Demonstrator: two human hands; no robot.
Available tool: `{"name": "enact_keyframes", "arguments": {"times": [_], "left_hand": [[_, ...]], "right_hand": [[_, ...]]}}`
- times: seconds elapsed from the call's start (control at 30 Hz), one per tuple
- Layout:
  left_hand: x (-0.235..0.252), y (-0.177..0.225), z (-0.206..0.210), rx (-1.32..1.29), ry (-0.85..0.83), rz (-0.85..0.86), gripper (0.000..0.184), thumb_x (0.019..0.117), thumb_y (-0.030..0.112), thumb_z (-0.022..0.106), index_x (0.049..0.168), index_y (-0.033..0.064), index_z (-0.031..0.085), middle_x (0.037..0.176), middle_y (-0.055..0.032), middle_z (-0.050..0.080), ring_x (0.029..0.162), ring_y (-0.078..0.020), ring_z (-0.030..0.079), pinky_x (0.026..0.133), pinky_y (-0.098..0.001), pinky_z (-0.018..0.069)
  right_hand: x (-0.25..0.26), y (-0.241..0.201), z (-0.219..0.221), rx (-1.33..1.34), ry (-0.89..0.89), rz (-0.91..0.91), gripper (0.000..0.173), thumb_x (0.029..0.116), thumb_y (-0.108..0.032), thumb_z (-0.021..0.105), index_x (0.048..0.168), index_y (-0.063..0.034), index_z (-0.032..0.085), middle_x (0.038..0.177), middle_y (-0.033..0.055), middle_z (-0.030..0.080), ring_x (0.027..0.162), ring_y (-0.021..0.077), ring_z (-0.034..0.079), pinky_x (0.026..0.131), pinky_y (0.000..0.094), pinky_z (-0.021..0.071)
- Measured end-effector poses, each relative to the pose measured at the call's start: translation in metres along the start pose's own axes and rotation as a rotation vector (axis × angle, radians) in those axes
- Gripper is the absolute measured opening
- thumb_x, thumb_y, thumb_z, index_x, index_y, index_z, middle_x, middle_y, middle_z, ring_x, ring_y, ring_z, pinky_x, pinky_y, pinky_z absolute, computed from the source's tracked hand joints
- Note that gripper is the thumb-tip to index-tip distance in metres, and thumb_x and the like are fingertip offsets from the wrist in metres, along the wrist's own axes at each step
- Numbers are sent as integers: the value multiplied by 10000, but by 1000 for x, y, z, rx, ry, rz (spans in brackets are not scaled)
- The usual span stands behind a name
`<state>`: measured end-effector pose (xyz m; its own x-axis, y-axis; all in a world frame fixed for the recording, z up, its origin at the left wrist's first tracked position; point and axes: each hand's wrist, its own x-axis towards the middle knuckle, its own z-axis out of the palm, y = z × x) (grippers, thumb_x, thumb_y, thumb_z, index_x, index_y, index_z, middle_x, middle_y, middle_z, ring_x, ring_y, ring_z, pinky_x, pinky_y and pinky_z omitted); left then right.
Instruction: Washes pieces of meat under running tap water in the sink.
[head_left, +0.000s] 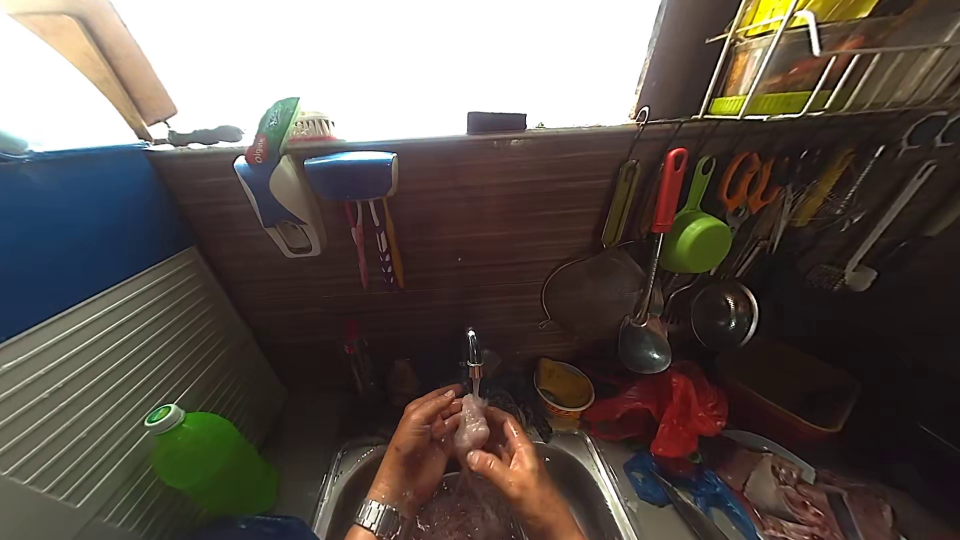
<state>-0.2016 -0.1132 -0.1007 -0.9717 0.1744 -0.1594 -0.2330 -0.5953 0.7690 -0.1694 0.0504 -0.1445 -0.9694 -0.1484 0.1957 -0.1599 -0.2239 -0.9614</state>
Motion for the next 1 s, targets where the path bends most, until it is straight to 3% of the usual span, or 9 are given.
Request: {"name": "enact_keyframes", "arguments": {"times": [0.07,0.17,0.23,0.4,0.53,0.67,0.8,0.9,1.0], "left_hand": [[-1,-4,5,-23,-35,16,357,1031,167,495,1254,-94,596,1065,-244,705,949,-297,719,852,-439,606],[-4,-8,10,1,-83,48,363,1005,135,515,1282,-88,584,1062,-225,701,923,-273,714,830,-423,609],[-6,-9,11,18,-102,55,413,961,86,525,1332,-97,538,1100,-244,690,939,-295,715,844,-441,610],[-6,-10,-2,225,82,27,422,951,54,563,1349,-81,533,1240,-247,655,1026,-355,713,818,-492,631],[-11,-28,-15,513,214,32,349,970,234,671,1206,-20,628,1078,-173,697,942,-291,715,760,-446,627],[-17,-46,-19,569,93,48,412,889,286,771,1158,-4,658,979,-118,721,860,-212,714,771,-368,621],[-14,-59,-27,789,110,264,156,888,145,638,992,56,714,851,-22,718,791,-110,689,749,-326,587],[-17,-62,-27,769,172,369,204,915,80,568,1021,46,739,862,-23,733,799,-96,696,750,-311,592],[-20,-54,-22,607,139,326,188,933,68,588,1060,0,708,886,-61,726,807,-126,691,749,-306,589]], "right_hand": [[-3,5,5,27,25,-4,785,824,-72,780,1473,93,370,1257,187,676,1108,229,707,971,369,608],[5,17,8,-14,190,1,473,870,40,612,1334,85,532,1075,149,731,931,192,734,840,352,629],[10,20,5,91,244,35,289,954,27,519,1223,79,612,990,162,735,850,216,737,773,378,642],[18,13,-5,427,217,220,247,1027,-43,475,1190,30,646,902,127,695,781,191,675,726,365,600],[19,12,-5,465,148,289,236,1071,-125,443,1038,-3,642,759,90,660,704,188,664,689,381,600],[22,7,-1,286,62,357,190,1041,-147,572,1038,8,683,775,82,673,680,163,663,665,353,605],[26,3,-3,53,2,265,172,941,-141,716,1011,16,707,870,114,730,775,193,711,724,371,622],[26,-7,-3,135,7,305,179,998,-110,625,1098,27,680,958,140,728,858,218,714,788,388,620],[24,-14,-7,315,43,409,229,1058,-116,542,1210,28,635,999,177,726,873,250,720,803,419,619]]}}
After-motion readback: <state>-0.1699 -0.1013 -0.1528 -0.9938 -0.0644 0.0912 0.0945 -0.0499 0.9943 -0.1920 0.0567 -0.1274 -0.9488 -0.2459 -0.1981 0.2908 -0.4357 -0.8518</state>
